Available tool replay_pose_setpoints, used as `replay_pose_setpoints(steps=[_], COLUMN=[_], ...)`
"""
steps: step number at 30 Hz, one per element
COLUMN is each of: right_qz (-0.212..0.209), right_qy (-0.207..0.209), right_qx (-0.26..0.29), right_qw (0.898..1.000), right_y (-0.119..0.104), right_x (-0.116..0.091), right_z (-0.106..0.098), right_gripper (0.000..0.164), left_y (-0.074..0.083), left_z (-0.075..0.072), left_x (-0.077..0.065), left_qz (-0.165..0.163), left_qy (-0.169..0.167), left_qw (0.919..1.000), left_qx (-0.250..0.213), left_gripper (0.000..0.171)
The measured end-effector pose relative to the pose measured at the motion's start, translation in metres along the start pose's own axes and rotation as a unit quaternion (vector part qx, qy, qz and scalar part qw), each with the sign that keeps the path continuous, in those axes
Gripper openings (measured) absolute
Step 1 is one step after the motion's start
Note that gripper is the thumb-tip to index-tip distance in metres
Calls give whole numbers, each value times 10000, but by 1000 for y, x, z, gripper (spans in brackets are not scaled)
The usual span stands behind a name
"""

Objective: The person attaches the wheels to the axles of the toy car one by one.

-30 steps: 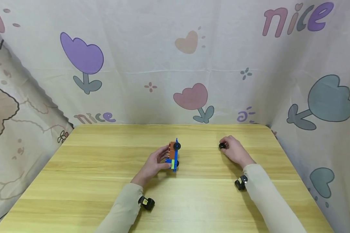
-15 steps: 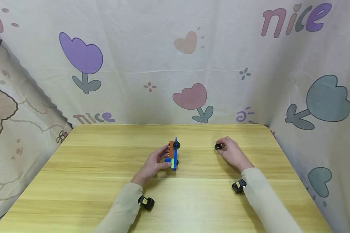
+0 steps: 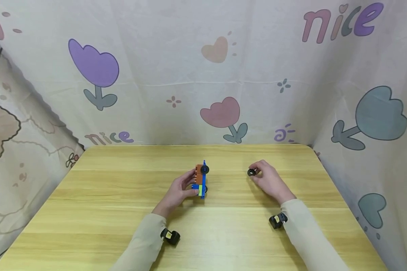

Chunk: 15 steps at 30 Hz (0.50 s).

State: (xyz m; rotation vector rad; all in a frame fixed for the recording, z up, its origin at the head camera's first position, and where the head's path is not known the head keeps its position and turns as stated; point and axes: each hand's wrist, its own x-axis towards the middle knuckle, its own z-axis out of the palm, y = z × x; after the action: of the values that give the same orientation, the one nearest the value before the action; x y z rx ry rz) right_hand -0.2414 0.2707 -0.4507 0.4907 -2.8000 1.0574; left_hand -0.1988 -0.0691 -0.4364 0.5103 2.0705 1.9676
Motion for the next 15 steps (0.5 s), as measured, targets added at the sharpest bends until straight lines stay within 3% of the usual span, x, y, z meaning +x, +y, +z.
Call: replay_pose_setpoints(steps=[15], right_qz=[-148], right_qy=[-10], right_qx=[133], right_qw=[9998], right_y=[-11], right_x=[-5], right_z=[3], right_gripper=[32], left_y=[1], left_z=[1], left_x=[0], left_qz=[-86], left_qy=[92], left_qw=[9999], left_qx=[50], left_gripper=[73])
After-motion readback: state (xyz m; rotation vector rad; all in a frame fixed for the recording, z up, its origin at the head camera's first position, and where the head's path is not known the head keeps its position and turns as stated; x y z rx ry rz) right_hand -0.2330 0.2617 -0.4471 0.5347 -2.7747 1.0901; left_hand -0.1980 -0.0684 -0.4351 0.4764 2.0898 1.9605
